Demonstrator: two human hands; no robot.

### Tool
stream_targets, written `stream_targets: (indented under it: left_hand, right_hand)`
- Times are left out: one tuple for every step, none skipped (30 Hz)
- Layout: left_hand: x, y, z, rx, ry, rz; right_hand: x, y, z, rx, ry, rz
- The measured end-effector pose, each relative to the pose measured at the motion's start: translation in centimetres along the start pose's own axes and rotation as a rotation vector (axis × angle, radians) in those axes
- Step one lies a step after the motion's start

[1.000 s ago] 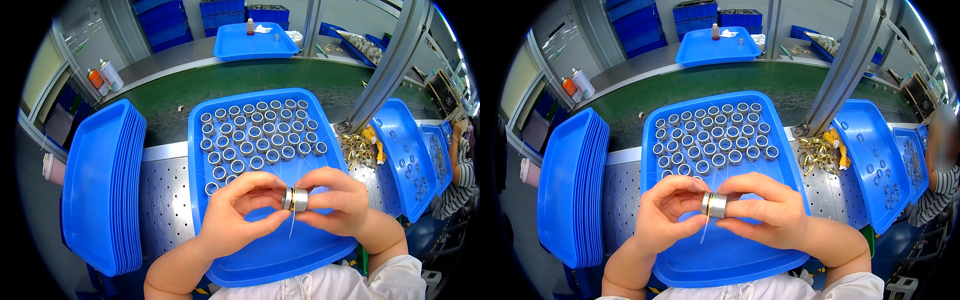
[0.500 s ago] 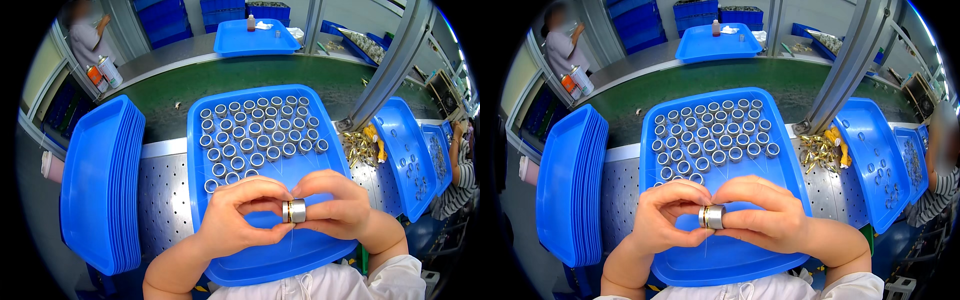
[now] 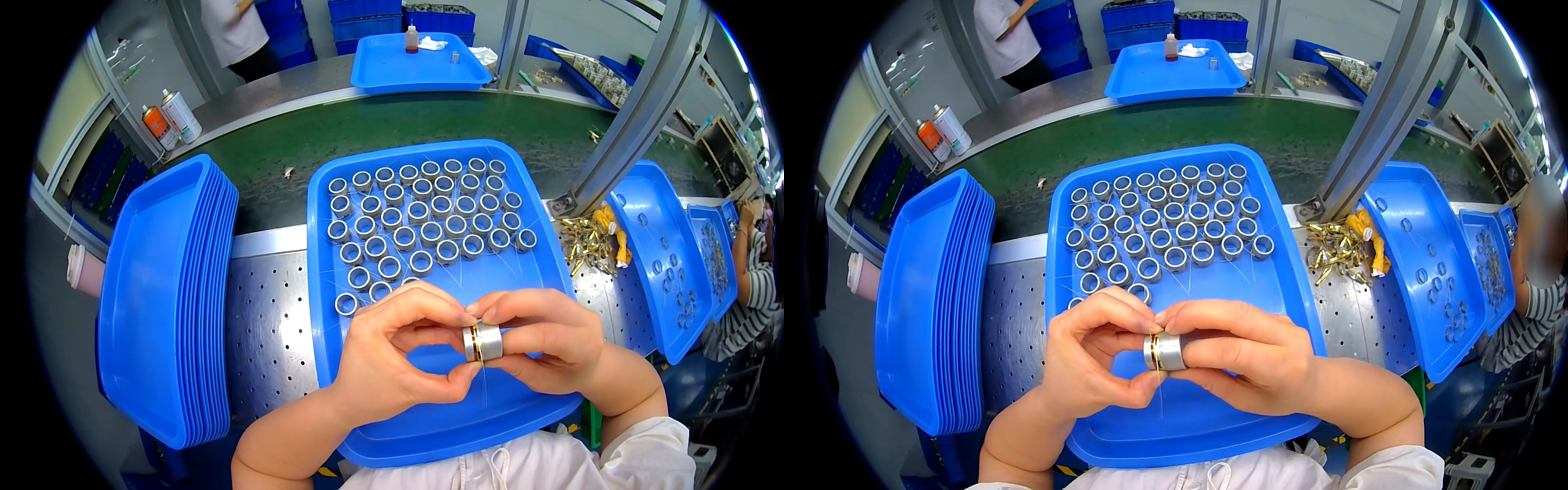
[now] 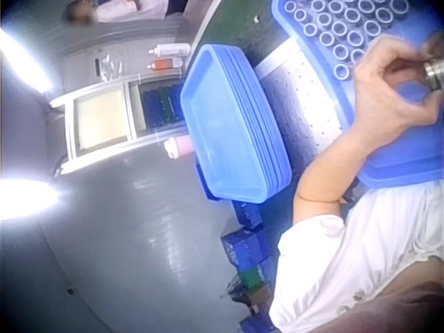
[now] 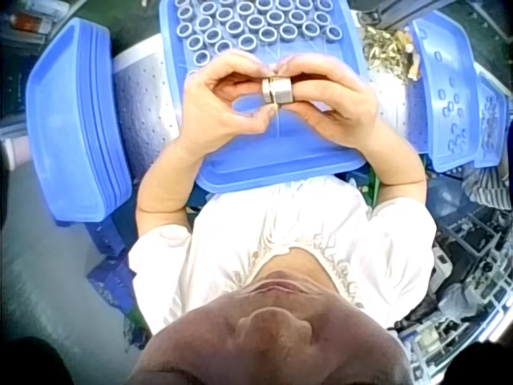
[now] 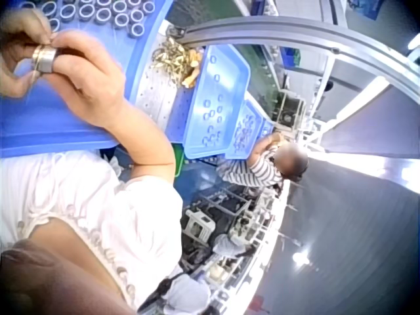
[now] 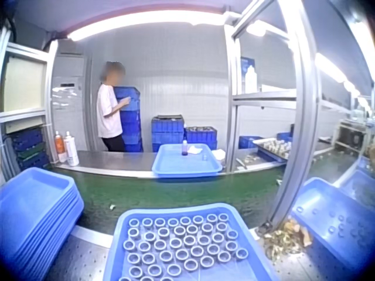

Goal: The person repeatedly picks up small cylindrical metal components from a blue tray and wraps a thin wire around them by hand. The person holds the component in one hand and uses the other to wind the wire, then places the finished item into a separate blue bin. The process is repetitive and performed one at a time.

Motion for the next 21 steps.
stream_targets:
  left_hand:
    - [0.0,0.0,0.0,0.003,0.007,0.006]
    - [-0.1,0.0,0.0,0.006,0.014,0.013]
    - [-0.2,0.0,0.0,0.002,0.02,0.05]
    - [-0.4,0.1,-0.1,-0.002,0.027,0.087]
    - [-0.5,0.1,-0.1,-0.006,0.033,0.124]
    - [-0.5,0.2,-0.2,-0.021,0.052,0.146]
    - [-0.6,0.3,-0.2,-0.033,0.072,0.168]
    - [-0.7,0.4,-0.2,-0.045,0.093,0.189]
    - [-0.8,0.5,-0.2,-0.049,0.091,0.168]
    - [-0.9,0.6,-0.2,-0.053,0.089,0.147]
    - [-0.9,0.7,-0.2,-0.058,0.087,0.126]
    - [-1.0,0.7,-0.2,-0.055,0.085,0.132]
    - [-1.0,0.6,-0.2,-0.053,0.081,0.14]
    - [-1.0,0.6,-0.3,-0.051,0.078,0.148]
    - [-1.1,0.5,-0.2,-0.059,0.08,0.15]
    - [-1.2,0.5,-0.2,-0.066,0.08,0.152]
    - [-1.3,0.5,-0.2,-0.073,0.079,0.154]
    - [-1.3,0.5,-0.2,-0.059,0.106,0.143]
    - [-1.2,0.4,-0.2,-0.044,0.135,0.133]
    - [-1.1,0.3,-0.2,-0.028,0.163,0.123]
    - [-1.0,0.2,-0.3,-0.026,0.177,0.119]
  right_hand:
    - [0.1,0.0,0.1,0.002,-0.008,-0.009]
    - [0.2,0.1,0.1,0.004,-0.015,-0.017]
    - [0.3,0.2,0.2,0.007,-0.023,-0.025]
    - [0.3,0.2,0.2,0.01,-0.027,-0.031]
    - [0.4,0.3,0.3,0.014,-0.031,-0.036]
    - [0.5,0.4,0.3,0.018,-0.035,-0.04]
    - [0.3,0.4,0.1,0.006,-0.03,-0.008]
    - [0.1,0.5,-0.3,-0.007,-0.026,0.025]
    - [-0.1,0.5,-0.5,-0.019,-0.021,0.059]
    - [0.0,0.4,-0.4,-0.02,-0.026,0.066]
    - [0.0,0.4,-0.3,-0.022,-0.031,0.074]
    - [0.0,0.4,-0.2,-0.024,-0.035,0.081]
    - [-0.1,0.3,-0.2,-0.021,-0.03,0.086]
    - [0.0,0.2,-0.1,-0.019,-0.024,0.09]
    - [0.0,0.2,0.0,-0.017,-0.019,0.095]
    - [0.1,0.2,0.1,-0.019,-0.017,0.104]
    - [0.1,0.2,0.1,-0.021,-0.016,0.114]
    - [0.1,0.1,0.1,-0.023,-0.014,0.123]
    - [0.1,0.2,0.1,-0.018,-0.027,0.14]
    - [0.1,0.3,0.0,-0.012,-0.04,0.156]
    - [0.2,0.3,-0.1,-0.007,-0.053,0.172]
Point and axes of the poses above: each hand's wrist, its own z-axis away from the middle knuckle, its own y-axis out of the back of the hand, x = y × z, the point moved 6 cm from there along -z, towards the middle knuckle, and after that the axes turned 12 degrees about -z, right-handed, at the moved point
